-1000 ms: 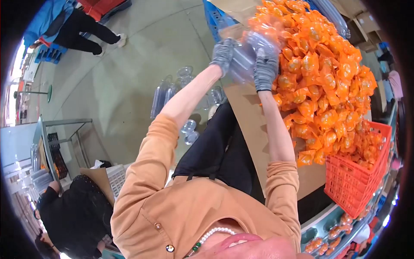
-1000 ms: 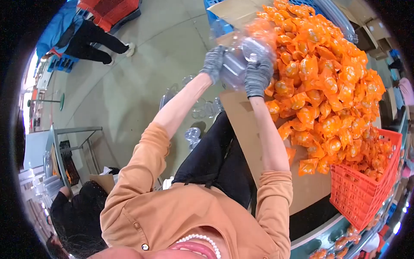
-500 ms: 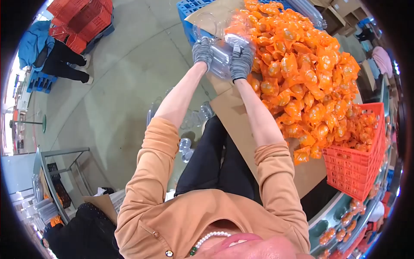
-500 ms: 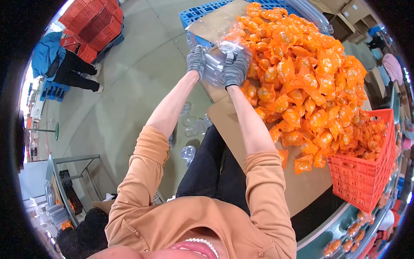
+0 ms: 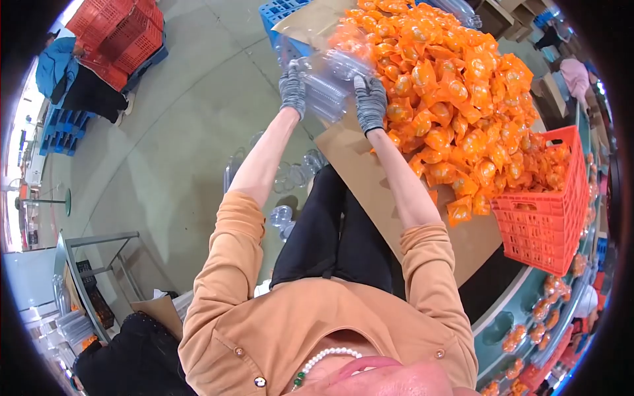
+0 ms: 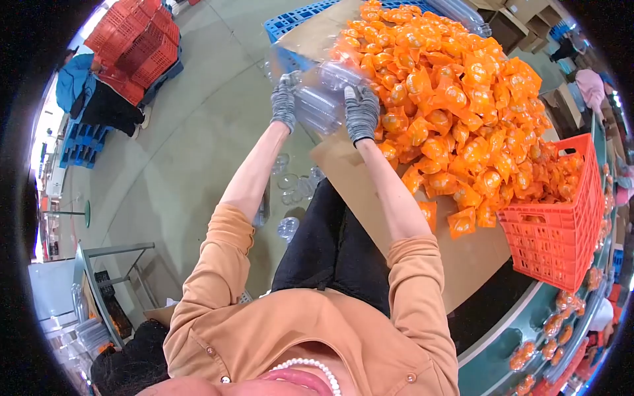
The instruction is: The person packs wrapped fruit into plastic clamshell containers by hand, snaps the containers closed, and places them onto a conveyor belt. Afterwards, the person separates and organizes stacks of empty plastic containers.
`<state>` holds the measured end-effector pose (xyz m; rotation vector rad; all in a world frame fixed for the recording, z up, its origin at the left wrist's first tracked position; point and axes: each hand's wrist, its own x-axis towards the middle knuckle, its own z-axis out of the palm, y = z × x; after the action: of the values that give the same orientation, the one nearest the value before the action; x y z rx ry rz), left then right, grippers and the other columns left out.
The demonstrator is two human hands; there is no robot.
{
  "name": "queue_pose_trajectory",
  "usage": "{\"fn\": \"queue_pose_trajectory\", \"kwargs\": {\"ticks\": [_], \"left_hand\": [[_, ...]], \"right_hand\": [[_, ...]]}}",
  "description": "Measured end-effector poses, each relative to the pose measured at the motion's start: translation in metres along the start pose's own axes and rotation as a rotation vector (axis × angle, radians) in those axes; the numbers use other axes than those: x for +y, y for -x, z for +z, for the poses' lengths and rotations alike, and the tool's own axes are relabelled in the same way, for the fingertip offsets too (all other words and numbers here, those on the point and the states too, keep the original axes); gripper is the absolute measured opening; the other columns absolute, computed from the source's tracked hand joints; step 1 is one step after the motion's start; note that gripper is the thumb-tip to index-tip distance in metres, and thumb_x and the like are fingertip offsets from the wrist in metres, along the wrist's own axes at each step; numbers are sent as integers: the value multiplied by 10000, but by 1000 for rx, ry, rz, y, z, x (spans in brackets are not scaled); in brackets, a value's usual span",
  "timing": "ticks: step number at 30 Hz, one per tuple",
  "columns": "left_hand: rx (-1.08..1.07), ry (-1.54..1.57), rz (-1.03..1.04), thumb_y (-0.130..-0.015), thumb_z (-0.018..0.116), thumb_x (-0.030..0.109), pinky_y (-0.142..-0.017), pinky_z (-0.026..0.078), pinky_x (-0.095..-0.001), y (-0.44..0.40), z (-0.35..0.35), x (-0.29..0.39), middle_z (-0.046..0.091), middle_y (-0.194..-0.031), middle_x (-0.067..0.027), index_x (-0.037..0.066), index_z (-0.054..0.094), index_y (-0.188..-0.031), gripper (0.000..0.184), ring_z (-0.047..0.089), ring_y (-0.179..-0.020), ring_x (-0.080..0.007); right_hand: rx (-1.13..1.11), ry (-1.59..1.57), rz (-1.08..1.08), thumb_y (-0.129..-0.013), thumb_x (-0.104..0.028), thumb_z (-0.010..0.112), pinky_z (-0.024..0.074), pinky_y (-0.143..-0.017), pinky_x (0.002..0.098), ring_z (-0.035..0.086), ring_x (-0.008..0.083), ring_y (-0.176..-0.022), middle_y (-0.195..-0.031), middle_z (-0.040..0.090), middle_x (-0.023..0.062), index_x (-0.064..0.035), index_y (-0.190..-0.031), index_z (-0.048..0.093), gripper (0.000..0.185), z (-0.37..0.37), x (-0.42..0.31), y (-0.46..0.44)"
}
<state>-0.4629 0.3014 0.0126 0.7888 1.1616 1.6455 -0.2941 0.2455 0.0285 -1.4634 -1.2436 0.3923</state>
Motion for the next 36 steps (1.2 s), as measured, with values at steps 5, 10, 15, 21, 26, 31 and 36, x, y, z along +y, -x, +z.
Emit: {"fn": "queue_pose_trajectory", "kwargs": {"ticks": [5, 10, 15, 21, 26, 31, 36], "left_hand": [[-18, 115, -112, -934, 415, 325, -732, 458, -257, 12, -3, 26, 640, -890, -10, 67, 629, -1000, 342, 571, -770, -126], [-31, 410, 61, -931, 430, 362, -697, 445, -270, 30, 0, 45, 552, -897, 32, 92, 561, -976, 303, 525, -835, -99], [-153, -471, 553, -912, 493, 260, -767, 441, -282, 75, -38, 84, 587, -876, 12, 73, 592, -965, 218, 537, -845, -104], [-775, 308, -305, -897, 535, 221, -637, 502, -260, 266, 8, 60, 627, -900, -45, 53, 586, -1047, 231, 599, -756, -123], [-818, 274, -734, -867, 548, 179, -524, 469, -221, 374, 71, -28, 631, -760, -23, 72, 615, -947, 149, 584, -626, -102], [-797, -68, -789, -864, 520, 136, -466, 465, -233, 403, 110, -50, 591, -869, -70, 36, 461, -1135, 295, 569, -596, -130], [-872, -592, -303, -782, 618, 351, -937, 391, -336, 414, 94, -27, 423, -1294, -207, -55, 292, -1316, 746, 457, -1168, -313]], "right_hand": [[38, 91, -17, -823, -268, 615, 434, -843, 324, 563, 251, -948, -1005, 583, 164, 41, -1036, 565, 379, -15, -10, 10], [87, -301, -56, -856, -144, 574, 439, -840, 298, 547, 171, -943, -1025, 573, 102, -14, -1063, 555, 245, -66, -40, 49], [10, -241, -99, -897, -120, 482, 389, -926, 310, 517, 183, -1032, -1083, 566, 73, -14, -1100, 534, 235, -173, -37, 121], [8, -670, 394, -917, -507, 323, 375, -954, 360, 486, 239, -1107, -1293, 448, 127, -50, -1309, 376, 603, -266, 8, 191], [257, -752, 479, -919, -470, 370, 459, -852, 358, 554, 257, -1006, -1164, 542, 163, -35, -1213, 460, 533, -345, 34, 223], [852, -81, 591, -910, -326, 434, 447, -835, 369, 552, 223, -965, -1089, 569, 122, -34, -1161, 513, 393, -417, 83, 251], [755, 400, 40, -929, -186, 423, 446, -855, 350, 549, 245, -978, -1084, 570, 153, 42, -1082, 542, 299, -390, 43, 226]]}}
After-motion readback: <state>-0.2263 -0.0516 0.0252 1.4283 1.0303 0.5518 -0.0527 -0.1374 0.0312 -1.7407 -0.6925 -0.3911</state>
